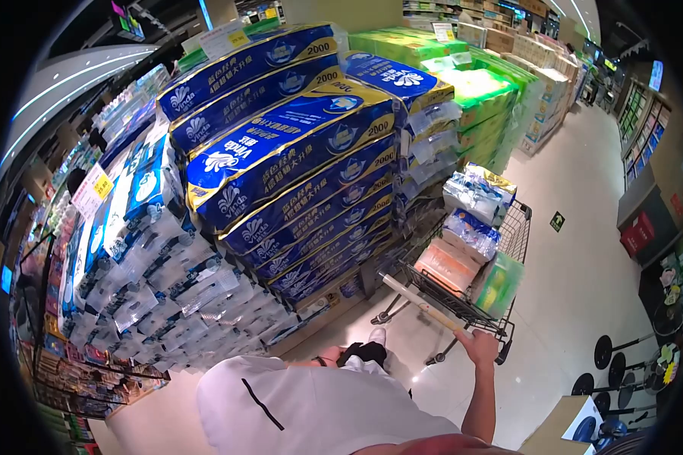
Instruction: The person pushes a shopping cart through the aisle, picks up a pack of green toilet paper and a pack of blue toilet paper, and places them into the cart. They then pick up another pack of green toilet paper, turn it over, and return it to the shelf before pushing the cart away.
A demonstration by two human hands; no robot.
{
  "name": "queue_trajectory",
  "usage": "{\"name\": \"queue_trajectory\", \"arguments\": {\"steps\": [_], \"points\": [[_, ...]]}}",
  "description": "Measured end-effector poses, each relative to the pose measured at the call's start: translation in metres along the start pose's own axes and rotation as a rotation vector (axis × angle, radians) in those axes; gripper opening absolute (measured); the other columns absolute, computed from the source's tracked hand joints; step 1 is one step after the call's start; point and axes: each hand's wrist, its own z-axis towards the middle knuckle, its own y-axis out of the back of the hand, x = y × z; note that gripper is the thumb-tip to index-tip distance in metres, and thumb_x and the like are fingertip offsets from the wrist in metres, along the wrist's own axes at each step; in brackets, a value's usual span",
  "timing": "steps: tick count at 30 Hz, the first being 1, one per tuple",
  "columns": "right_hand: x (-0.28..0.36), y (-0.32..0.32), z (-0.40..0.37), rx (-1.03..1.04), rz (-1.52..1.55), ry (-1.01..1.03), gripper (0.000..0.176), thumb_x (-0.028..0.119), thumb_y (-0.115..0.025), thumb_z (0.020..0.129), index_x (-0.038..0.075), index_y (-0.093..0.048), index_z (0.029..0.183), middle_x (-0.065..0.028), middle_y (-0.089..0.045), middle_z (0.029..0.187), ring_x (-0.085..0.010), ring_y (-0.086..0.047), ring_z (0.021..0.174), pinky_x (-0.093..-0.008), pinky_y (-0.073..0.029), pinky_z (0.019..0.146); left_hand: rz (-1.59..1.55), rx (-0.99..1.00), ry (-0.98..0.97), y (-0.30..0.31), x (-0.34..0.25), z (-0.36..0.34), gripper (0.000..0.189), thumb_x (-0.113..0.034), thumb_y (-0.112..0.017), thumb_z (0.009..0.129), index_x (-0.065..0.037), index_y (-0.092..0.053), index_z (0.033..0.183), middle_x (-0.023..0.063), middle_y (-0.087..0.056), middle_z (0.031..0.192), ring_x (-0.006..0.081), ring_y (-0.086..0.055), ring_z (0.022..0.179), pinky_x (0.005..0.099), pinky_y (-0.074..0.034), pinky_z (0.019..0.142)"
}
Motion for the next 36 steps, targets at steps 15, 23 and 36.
{"name": "queue_trajectory", "arguments": {"steps": [15,23,36], "points": [[-0.084,0.023,0.057,0.183,-0.004,-0.115,0.072,0.074,-0.079,0.064,0.004,-0.078,0.081,-0.0165,-0.070,0.068,-0.0345,-0.070,0.066,-0.0448,-0.055,0.064,-0.027,0.334,-0.255,0.040,-0.185,0.182,0.029,-0.020,-0.067,0.096,-0.008,-0.071,0.122,0.0084,-0.075,0.108,0.0169,-0.066,0.100,0.0346,-0.053,0.091],[-0.128,0.032,0.086,0.160,-0.054,-0.036,0.069,0.068,-0.081,0.064,0.002,-0.077,0.084,-0.0194,-0.069,0.069,-0.0371,-0.070,0.067,-0.0466,-0.056,0.066,-0.089,0.334,-0.189,0.063,-0.171,0.207,0.029,-0.021,-0.067,0.096,-0.008,-0.071,0.122,0.0087,-0.075,0.107,0.0174,-0.067,0.100,0.0346,-0.053,0.091],[-0.142,0.031,0.181,0.655,0.156,0.255,0.111,0.045,-0.092,0.071,0.013,-0.030,0.158,-0.0136,-0.073,0.088,-0.0256,-0.072,0.070,-0.0356,-0.057,0.064,-0.337,0.180,0.214,0.046,-0.077,0.126,0.029,-0.022,-0.067,0.096,-0.008,-0.071,0.121,0.0091,-0.075,0.106,0.0181,-0.068,0.099,0.0347,-0.053,0.091]]}}
